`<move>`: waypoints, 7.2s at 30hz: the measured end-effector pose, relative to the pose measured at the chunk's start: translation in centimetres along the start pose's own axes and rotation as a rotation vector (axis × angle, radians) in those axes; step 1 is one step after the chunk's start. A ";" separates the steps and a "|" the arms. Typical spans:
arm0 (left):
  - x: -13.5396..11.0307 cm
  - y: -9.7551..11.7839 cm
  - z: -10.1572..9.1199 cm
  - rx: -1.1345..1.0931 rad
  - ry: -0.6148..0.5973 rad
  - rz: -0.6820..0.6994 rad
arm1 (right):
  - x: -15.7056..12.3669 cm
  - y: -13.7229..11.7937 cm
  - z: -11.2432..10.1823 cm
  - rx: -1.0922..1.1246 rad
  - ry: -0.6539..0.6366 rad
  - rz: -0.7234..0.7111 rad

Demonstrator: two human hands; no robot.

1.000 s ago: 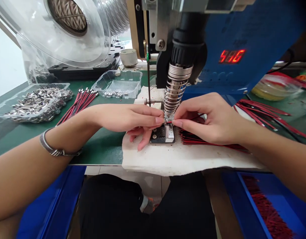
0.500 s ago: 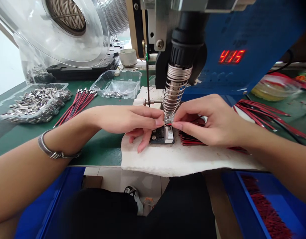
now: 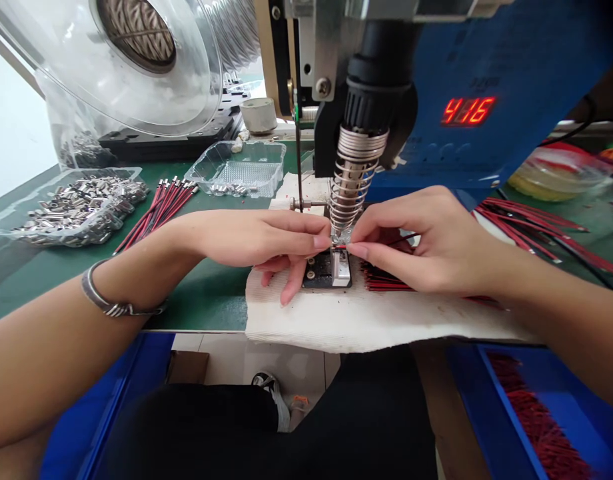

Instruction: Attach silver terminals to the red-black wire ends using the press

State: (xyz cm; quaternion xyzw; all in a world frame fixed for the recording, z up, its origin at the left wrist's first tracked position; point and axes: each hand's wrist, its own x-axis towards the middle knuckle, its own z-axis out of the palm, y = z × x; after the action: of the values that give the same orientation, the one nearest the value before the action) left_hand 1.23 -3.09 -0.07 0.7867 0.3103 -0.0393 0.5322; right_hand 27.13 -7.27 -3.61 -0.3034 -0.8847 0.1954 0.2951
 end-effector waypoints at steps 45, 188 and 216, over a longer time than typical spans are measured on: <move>0.0 -0.3 0.0 -0.042 -0.010 -0.006 | -0.2 -1.4 0.8 0.031 0.088 0.168; 1.0 -3.7 -3.4 0.639 0.539 0.518 | -0.4 0.3 -0.7 -0.142 -0.002 -0.129; 0.7 -3.7 -3.3 0.848 0.583 0.465 | -0.3 -0.1 -0.8 -0.105 -0.025 -0.066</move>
State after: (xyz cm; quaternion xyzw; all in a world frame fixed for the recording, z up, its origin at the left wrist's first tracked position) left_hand -1.04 0.94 -1.89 0.9577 0.2199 0.1765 0.0566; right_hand 27.78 -7.42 -3.07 -0.2867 -0.9068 0.1429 0.2740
